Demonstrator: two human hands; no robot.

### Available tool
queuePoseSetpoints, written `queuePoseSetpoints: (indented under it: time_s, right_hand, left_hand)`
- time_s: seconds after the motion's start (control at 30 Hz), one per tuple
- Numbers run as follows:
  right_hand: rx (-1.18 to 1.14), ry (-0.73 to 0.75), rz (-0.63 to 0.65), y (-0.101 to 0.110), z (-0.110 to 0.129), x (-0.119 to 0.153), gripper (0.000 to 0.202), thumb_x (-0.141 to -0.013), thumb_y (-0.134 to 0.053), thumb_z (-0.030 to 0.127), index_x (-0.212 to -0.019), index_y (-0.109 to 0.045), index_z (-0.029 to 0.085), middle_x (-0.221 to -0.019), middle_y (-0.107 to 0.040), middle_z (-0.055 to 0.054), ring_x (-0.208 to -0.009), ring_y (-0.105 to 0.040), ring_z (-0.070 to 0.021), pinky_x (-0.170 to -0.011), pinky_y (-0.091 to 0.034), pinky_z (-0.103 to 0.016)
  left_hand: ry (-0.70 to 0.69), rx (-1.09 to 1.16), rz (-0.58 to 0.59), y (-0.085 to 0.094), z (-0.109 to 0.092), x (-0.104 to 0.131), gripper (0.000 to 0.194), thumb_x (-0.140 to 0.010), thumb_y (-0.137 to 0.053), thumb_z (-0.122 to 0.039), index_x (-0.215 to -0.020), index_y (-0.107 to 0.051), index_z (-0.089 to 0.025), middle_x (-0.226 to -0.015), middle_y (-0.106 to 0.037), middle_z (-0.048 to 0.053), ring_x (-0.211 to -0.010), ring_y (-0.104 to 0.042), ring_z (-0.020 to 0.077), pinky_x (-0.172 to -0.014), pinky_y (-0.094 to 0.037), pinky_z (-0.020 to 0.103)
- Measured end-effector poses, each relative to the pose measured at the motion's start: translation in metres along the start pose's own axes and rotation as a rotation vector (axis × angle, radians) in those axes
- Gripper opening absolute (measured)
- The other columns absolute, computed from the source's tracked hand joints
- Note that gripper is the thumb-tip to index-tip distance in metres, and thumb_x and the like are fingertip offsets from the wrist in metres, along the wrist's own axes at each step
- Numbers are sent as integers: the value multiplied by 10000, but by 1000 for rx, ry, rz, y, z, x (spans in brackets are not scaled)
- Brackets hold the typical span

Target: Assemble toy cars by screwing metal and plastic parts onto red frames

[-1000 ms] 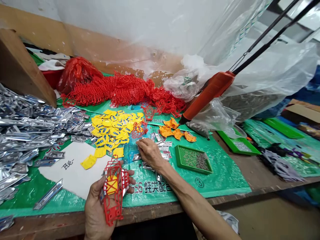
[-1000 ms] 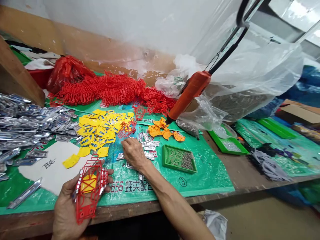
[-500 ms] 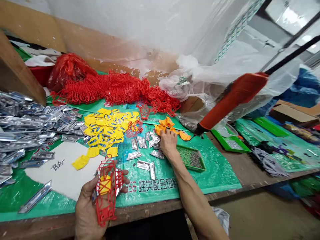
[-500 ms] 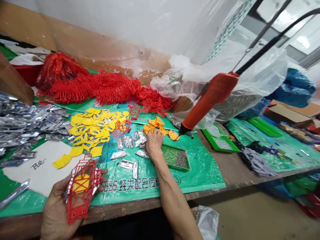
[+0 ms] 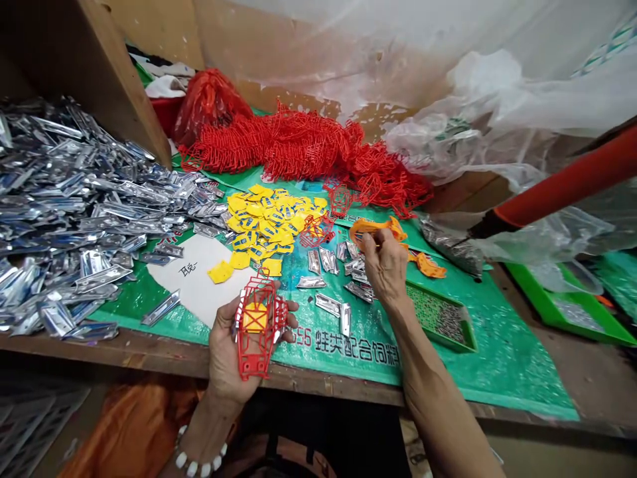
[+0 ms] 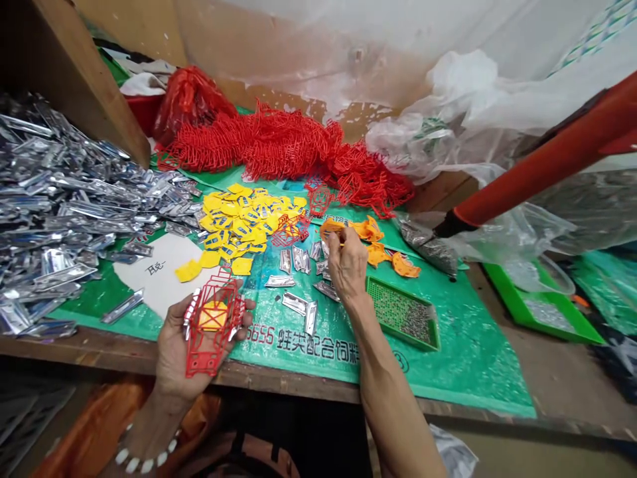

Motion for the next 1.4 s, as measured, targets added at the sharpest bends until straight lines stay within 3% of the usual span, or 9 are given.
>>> queuePoseSetpoints:
  time_s: [0.2, 0.4, 0.57, 0.73, 0.83, 0.97, 1.1, 1.2, 1.4]
  right_hand:
    - [-506, -87, 244, -19, 26, 8, 308, -875, -483, 493, -802, -514, 195, -761, -580, -27, -665, -577, -160, -592, -498, -302]
    - [-804, -145, 473, -9, 78, 42, 277, -837, -620, 435, -784, -607, 163, -737, -605, -22, -630, -579, -129, -500, -515, -237]
    - [-1148, -448, 441, -7, 68, 88, 209, -785, -721, 328, -829, -657, 134, -776, -662, -45, -604, -607, -125, -447, -503, -200]
    - [-1314, -618, 332, -8, 50, 126, 195, -767, -739, 318, -814, -663, 145, -729, -653, -13, -545, -577, -91, -387, -459, -159]
    - [-1385, -698, 283, -7, 41, 144, 199, -752, -756, 313, -828, -675, 148, -704, -653, -5, -538, -586, -86, -382, -449, -143]
    - [-1423, -733, 182, 9, 29, 153, 234, -674, -818, 248, -850, -681, 174, -788, -698, -8, -634, -654, -111, -458, -507, -155]
    - [-1454, -701, 45, 30, 25, 148, 502, -649, -822, 161, -1107, -637, 249, -886, -716, 7, -720, -677, -97, -643, -566, -181]
    - [-1423, -696, 24, 27, 26, 147, 567, -638, -826, 155, -1155, -618, 254, -848, -713, 16, -736, -672, -79, -714, -552, -165]
    - [-1248, -670, 6, 19, 19, 147, 308, -628, -848, 212, -880, -675, 177, -868, -708, -1, -729, -640, -73, -632, -522, -131]
  left_hand:
    - [5, -10, 77, -6, 0, 1, 466, -812, -498, -367, -1106, -672, -49, -917, -726, 218, -782, -698, 316, -614, -555, 379]
    - [1, -18, 116, -10, -1, 5, 419, -804, -521, -352, -1062, -695, -72, -916, -728, 212, -763, -695, 310, -616, -549, 371]
    - [24, -25, 106, -9, 1, 6, 440, -778, -540, -359, -1077, -692, -75, -899, -726, 206, -766, -696, 303, -621, -555, 362]
    - [27, -156, 180, -17, 3, 11, 562, -716, -577, -431, -1163, -646, -99, -883, -723, 175, -725, -691, 281, -595, -554, 349]
    - [-152, -495, 203, -21, -5, 17, 636, -690, -659, -412, -1267, -575, -159, -998, -712, 142, -807, -682, 280, -673, -556, 367]
    - [-515, -1242, 114, -31, -11, 23, 830, -651, -787, -349, -1399, -442, -247, -1195, -650, 116, -1000, -643, 297, -859, -522, 421]
    - [-970, -1706, 163, -65, 3, 32, 732, -729, -741, -347, -1372, -443, -160, -1200, -619, 167, -1056, -591, 327, -925, -480, 485]
    - [-1149, -1873, 221, -82, 22, 32, 712, -749, -726, -295, -1365, -415, -118, -1167, -607, 186, -1041, -566, 331, -910, -480, 486]
    - [-1203, -1845, 261, -90, 24, 26, 597, -727, -723, -231, -1257, -461, -152, -1068, -623, 134, -939, -589, 290, -818, -512, 417]
Point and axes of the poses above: each hand's wrist, its own x-axis away from the middle knuckle, its own y-axis out of the back of the hand, z = x × y, the point moved 9 cm from there along -x, towards the middle knuckle
